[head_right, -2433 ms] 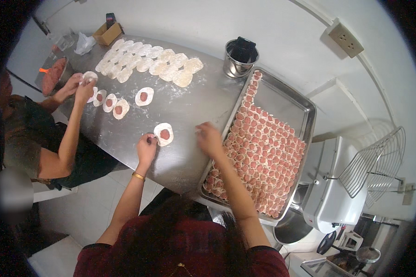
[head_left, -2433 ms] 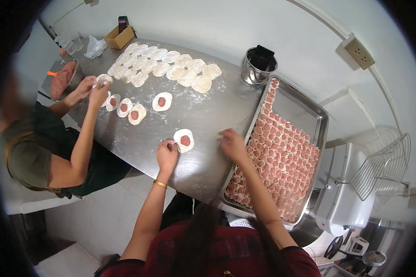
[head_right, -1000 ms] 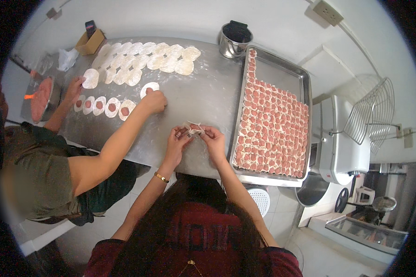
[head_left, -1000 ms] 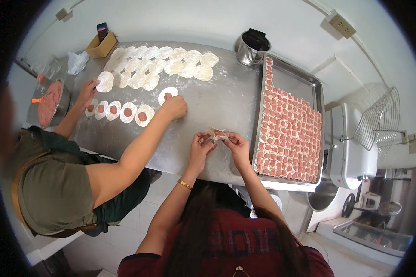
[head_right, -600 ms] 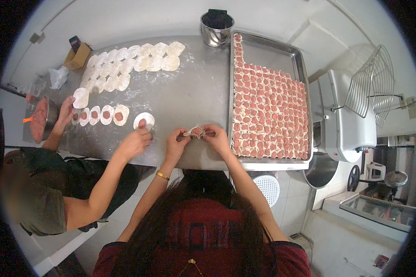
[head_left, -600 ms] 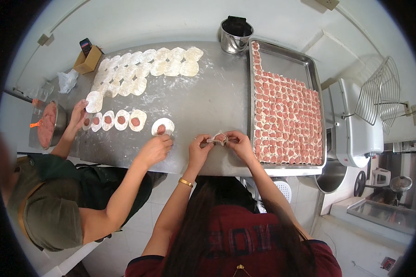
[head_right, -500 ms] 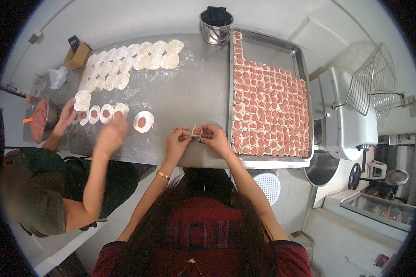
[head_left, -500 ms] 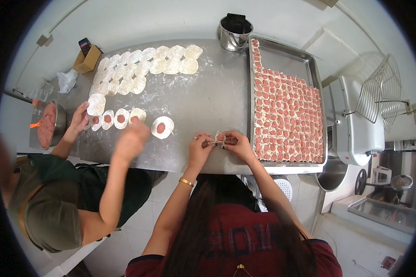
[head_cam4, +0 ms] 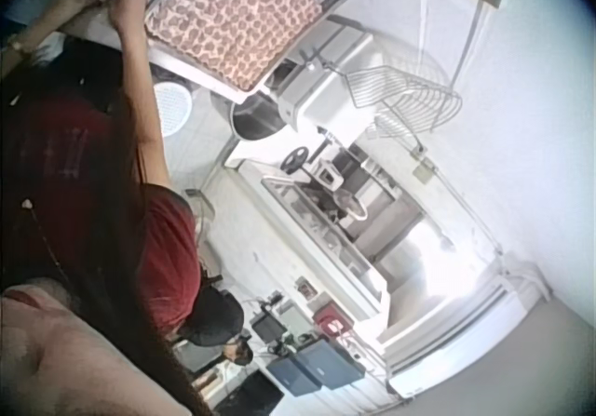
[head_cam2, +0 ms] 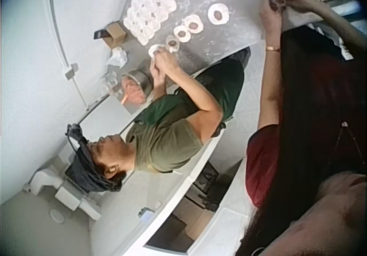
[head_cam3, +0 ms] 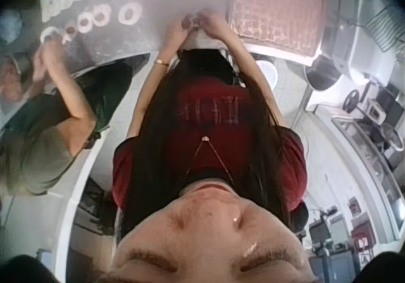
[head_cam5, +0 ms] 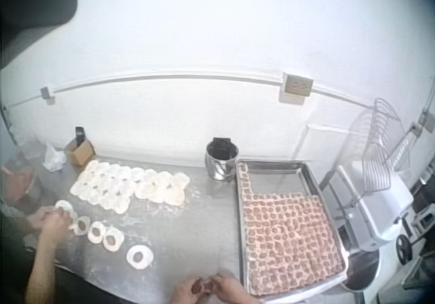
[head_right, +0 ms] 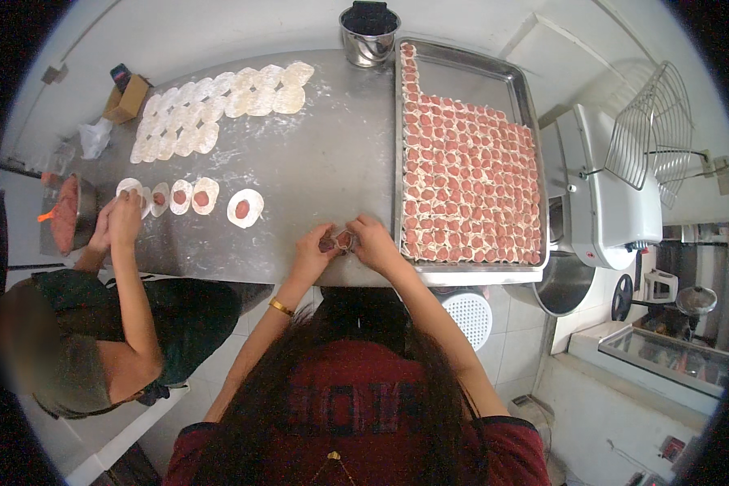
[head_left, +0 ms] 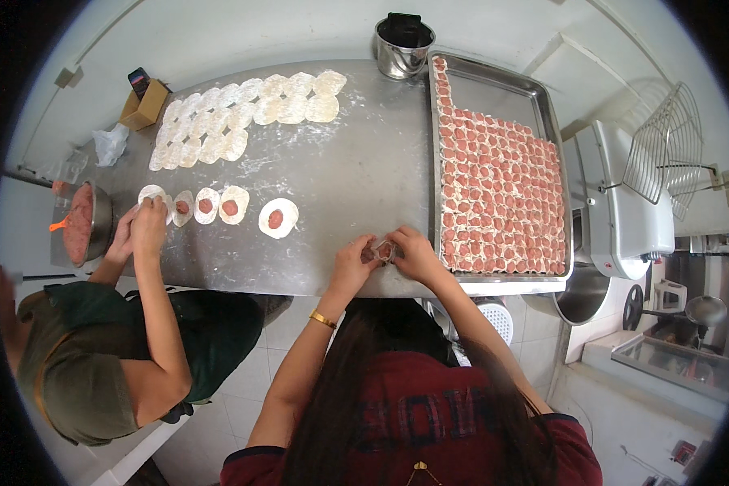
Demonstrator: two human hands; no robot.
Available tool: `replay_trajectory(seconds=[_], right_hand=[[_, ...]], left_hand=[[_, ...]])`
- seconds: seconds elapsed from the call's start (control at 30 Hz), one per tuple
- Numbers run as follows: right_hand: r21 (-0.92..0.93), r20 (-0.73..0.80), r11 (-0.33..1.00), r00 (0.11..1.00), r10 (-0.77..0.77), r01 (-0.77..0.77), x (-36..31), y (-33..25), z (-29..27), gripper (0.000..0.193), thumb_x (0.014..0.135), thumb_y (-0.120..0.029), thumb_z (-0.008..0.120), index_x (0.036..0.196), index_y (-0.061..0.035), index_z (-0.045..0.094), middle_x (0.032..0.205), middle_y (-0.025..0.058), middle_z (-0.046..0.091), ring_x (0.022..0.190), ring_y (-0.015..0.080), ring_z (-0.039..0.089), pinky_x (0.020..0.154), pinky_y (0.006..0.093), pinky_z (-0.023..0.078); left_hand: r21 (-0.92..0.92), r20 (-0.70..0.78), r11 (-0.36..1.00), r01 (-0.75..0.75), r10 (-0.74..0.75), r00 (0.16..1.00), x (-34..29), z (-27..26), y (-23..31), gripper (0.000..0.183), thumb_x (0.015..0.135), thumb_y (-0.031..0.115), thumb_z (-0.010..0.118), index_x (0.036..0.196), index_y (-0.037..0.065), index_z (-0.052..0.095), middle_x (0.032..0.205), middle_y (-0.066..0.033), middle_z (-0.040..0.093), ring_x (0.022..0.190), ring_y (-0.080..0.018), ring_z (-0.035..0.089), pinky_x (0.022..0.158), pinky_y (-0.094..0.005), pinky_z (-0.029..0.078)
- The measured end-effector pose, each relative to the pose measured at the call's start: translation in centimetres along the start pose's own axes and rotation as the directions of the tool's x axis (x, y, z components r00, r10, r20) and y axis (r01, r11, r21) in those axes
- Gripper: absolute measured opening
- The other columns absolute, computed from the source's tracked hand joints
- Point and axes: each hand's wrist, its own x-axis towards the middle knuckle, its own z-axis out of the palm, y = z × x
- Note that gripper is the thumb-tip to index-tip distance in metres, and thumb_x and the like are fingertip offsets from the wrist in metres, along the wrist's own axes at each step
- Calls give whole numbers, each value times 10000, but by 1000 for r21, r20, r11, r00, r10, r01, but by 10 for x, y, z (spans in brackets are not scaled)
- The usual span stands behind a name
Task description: The person places small portions of ground meat onto round dough wrappers, folds them into sealed parcels, and arranges them on a metal tray. A coworker assists by preparing additional wrappers on the table.
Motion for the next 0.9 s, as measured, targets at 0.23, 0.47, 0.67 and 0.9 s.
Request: replay_trajectory(seconds=[0.23,0.47,0.67,0.9], right_hand=[[85,40,995,998,51,-55,-5,-3,7,187,694,-2,605,879,-27,620,856,170,575,854,374,574,741,421,475],[-2,-32,999,999,38,-38,-5,-2,1,167,696,1,599,860,-16,628,867,166,582,831,365,579,723,409,476],[29,69,999,997,44,-47,-4,4,6,229,684,-5,608,913,-4,623,865,167,580,835,371,578,730,414,479],[-49,-70,997,996,62,-66,-6,6,-3,260,676,47,573,919,-29,627,876,149,581,847,356,585,730,401,490]], left_hand=[[22,114,997,76,-78,990,1,-10,20,294,707,107,746,943,-2,608,811,-137,662,741,-245,665,676,-325,518],[95,161,995,8,-24,987,5,-6,14,251,683,105,758,831,9,581,759,-155,648,724,-298,650,629,-350,495],[192,174,980,-45,11,985,8,-1,15,243,705,148,749,857,21,609,762,-151,649,685,-297,639,642,-365,500],[155,68,985,-79,70,995,9,0,19,253,697,144,750,859,30,592,733,-134,634,657,-294,618,634,-385,493]])
